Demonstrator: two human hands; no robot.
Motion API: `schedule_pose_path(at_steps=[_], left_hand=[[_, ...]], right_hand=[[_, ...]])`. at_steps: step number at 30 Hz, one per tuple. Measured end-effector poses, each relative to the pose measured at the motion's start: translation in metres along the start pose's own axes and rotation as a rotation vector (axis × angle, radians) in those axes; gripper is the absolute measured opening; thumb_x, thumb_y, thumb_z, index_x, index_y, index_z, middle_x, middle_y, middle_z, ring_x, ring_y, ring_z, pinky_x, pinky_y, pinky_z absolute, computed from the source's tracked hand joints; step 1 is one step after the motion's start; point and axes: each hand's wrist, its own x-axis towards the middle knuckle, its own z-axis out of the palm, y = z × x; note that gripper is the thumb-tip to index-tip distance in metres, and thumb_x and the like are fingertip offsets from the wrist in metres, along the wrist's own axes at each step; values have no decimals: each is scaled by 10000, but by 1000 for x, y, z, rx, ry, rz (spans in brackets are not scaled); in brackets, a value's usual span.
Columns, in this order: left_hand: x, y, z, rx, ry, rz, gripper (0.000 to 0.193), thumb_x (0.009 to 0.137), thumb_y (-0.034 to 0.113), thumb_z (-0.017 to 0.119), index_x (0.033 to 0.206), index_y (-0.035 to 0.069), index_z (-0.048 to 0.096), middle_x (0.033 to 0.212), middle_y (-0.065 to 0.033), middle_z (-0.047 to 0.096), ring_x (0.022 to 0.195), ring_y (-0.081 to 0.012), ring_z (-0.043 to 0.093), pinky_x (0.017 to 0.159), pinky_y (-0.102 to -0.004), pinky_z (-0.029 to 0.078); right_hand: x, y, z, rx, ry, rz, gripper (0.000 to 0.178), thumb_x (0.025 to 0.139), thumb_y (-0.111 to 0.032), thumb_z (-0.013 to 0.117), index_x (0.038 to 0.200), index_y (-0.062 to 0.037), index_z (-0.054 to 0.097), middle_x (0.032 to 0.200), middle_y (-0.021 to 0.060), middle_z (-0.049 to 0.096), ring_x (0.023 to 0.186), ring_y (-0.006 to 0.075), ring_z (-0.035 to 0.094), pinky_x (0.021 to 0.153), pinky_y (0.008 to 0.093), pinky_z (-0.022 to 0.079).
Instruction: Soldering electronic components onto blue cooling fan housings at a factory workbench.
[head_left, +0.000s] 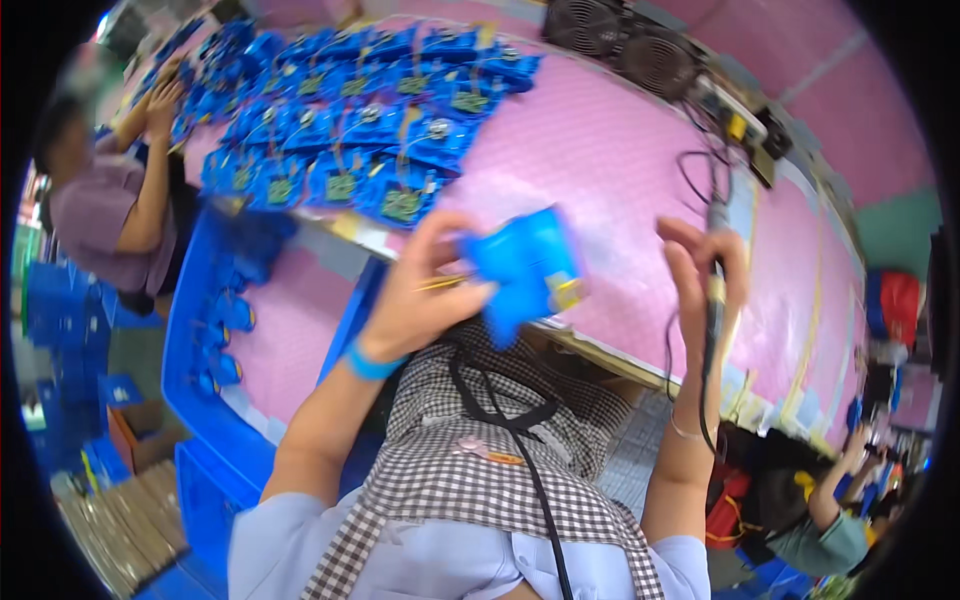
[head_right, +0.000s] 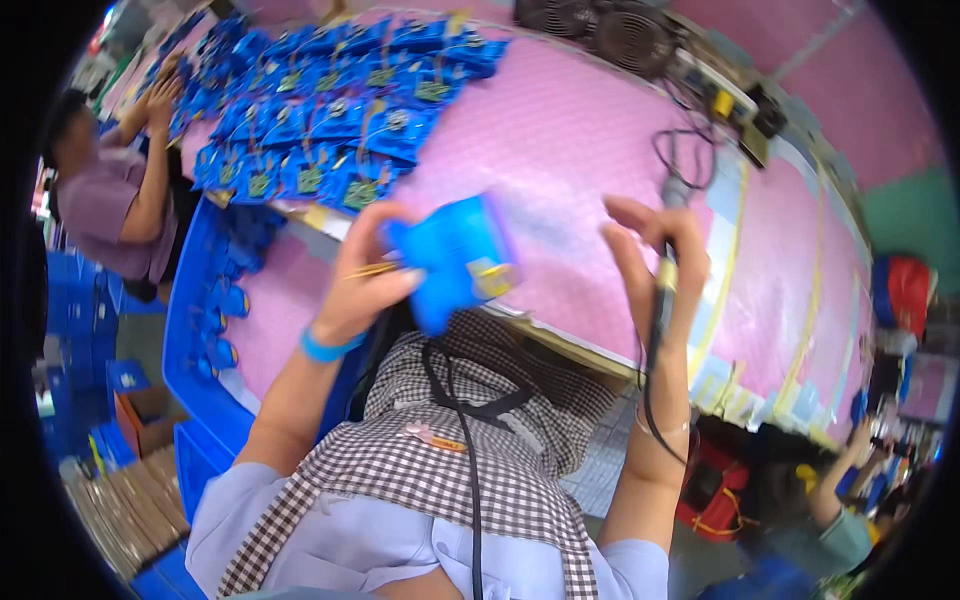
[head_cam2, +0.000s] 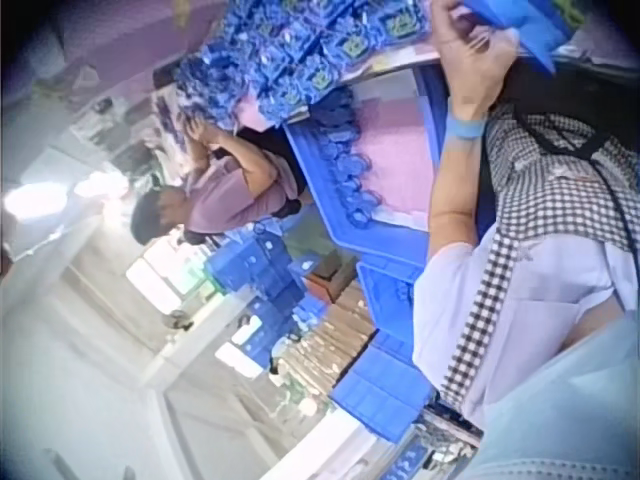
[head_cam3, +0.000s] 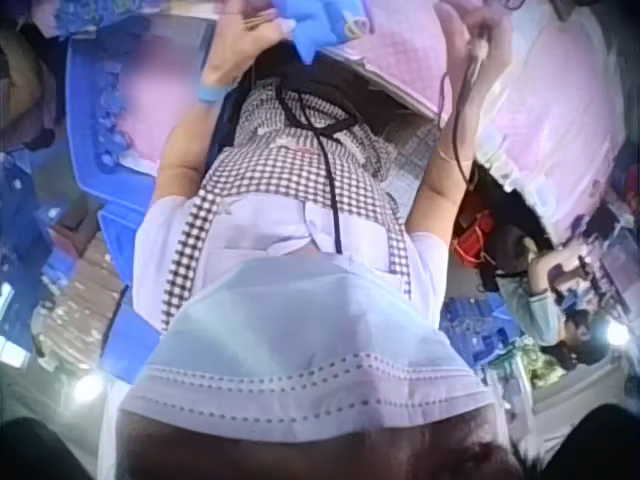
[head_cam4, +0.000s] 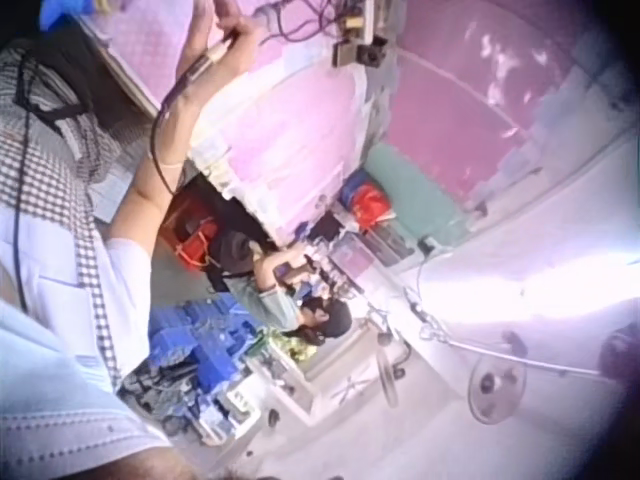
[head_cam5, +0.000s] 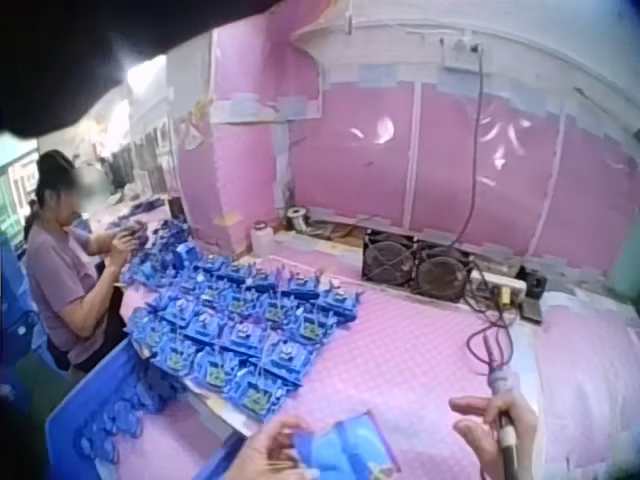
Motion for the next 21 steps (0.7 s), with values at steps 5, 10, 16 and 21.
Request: schedule_pose_path(at_steps=[5, 10, 16, 21], left_hand=[[82, -15, 100, 719, -233, 275, 462, 785, 166, 759, 1184, 18, 580, 937, -151, 710, 781, -187, 697, 663, -318, 539], [128, 4, 89, 601, -141, -127, 304, 865, 263, 672, 959, -16, 746, 789, -167, 712, 654, -196, 681, 597, -326, 529], [189, -36, 110, 575, -410, -450, 424, 882, 425, 672, 783, 15, 709, 660, -34, 606, 570, -114, 516, 487, -310, 376], [182, -32, 91, 513, -171, -223, 392, 917, 370, 652, 814, -4, 711, 680, -41, 604, 614, -100, 508, 534, -316, 402]], right_hand=[[18, 36, -20, -79, -163, 121, 446, 719, -101, 875, 880, -52, 462, 1028, 177, 708, 922, 203, 672, 787, 316, 524], [11, 45, -26, -32, -126, -139, 447, 715, -114, 881, 872, -57, 466, 853, 110, 663, 724, 161, 554, 657, 302, 470], [10, 17, -7, -189, -211, -149, 378, 713, -81, 848, 817, -48, 487, 856, 139, 657, 709, 254, 601, 602, 352, 456], [-16, 1, 9, -425, -27, -425, 293, 695, -55, 809, 793, -67, 533, 930, 114, 665, 783, 282, 602, 723, 396, 410]])
